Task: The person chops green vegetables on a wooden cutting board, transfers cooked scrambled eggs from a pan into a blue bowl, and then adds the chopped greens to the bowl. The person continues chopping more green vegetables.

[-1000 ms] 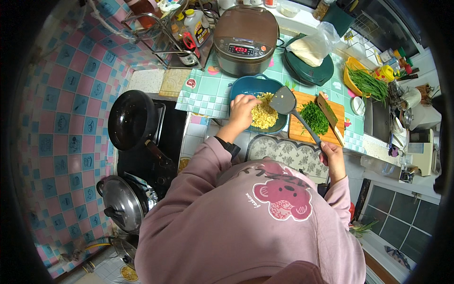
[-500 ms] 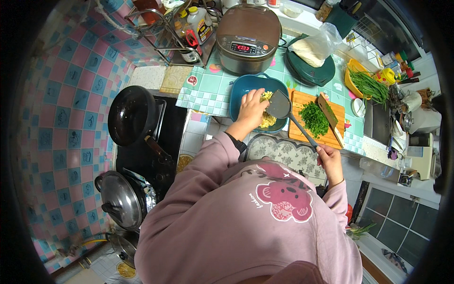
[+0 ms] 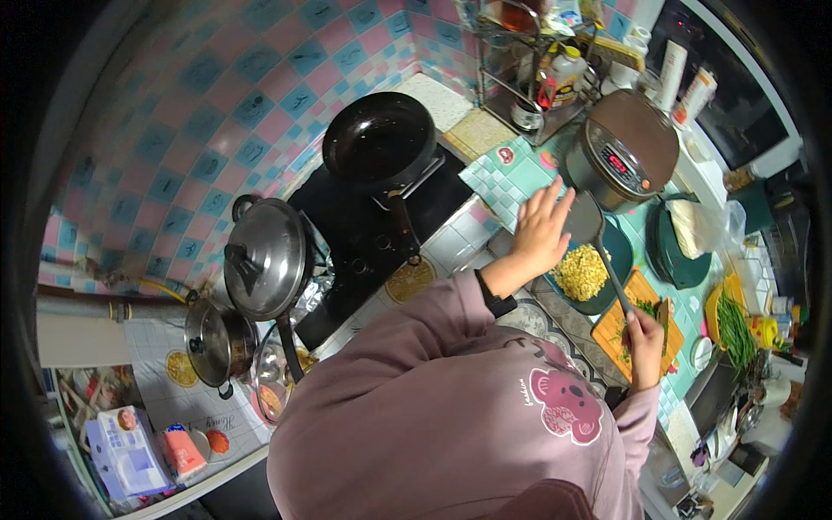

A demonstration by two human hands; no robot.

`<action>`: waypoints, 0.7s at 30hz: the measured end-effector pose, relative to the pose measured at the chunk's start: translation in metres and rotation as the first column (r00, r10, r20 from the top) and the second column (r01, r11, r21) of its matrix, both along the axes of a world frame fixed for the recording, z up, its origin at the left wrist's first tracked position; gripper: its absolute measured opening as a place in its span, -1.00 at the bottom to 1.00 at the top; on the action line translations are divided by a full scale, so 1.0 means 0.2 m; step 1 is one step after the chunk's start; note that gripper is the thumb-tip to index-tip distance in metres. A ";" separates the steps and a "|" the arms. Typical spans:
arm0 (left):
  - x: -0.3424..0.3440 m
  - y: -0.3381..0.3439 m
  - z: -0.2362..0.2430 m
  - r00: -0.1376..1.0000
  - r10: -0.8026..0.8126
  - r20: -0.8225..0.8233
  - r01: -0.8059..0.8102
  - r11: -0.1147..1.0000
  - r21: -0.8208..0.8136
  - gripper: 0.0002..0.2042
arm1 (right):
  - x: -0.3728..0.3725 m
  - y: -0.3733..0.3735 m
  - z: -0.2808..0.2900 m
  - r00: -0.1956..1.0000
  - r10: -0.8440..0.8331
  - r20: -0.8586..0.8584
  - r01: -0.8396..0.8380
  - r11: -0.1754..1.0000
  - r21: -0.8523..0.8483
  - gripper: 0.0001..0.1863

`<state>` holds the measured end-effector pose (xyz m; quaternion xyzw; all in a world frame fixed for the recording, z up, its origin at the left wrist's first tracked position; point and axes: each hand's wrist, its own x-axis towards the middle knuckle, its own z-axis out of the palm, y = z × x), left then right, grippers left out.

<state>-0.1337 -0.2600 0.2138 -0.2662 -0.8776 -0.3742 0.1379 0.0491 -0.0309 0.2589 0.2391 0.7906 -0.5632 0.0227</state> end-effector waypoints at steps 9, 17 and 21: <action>-0.10 -0.82 0.18 0.891 0.446 -0.091 -0.430 0.890 0.151 -0.43 | -1.01 -0.98 0.06 0.840 0.482 -0.250 -0.542 0.710 -0.450 -0.55; -0.06 -1.09 0.10 0.861 0.509 0.006 -0.506 0.854 0.117 -0.48 | -1.40 -1.59 -0.22 0.845 0.535 0.010 -0.365 0.589 -0.721 -0.50; -0.07 -1.01 0.15 0.905 0.426 0.003 -0.422 0.895 0.144 -0.48 | -1.31 -1.43 -0.25 0.836 0.546 -0.058 -0.475 0.665 -0.576 -0.10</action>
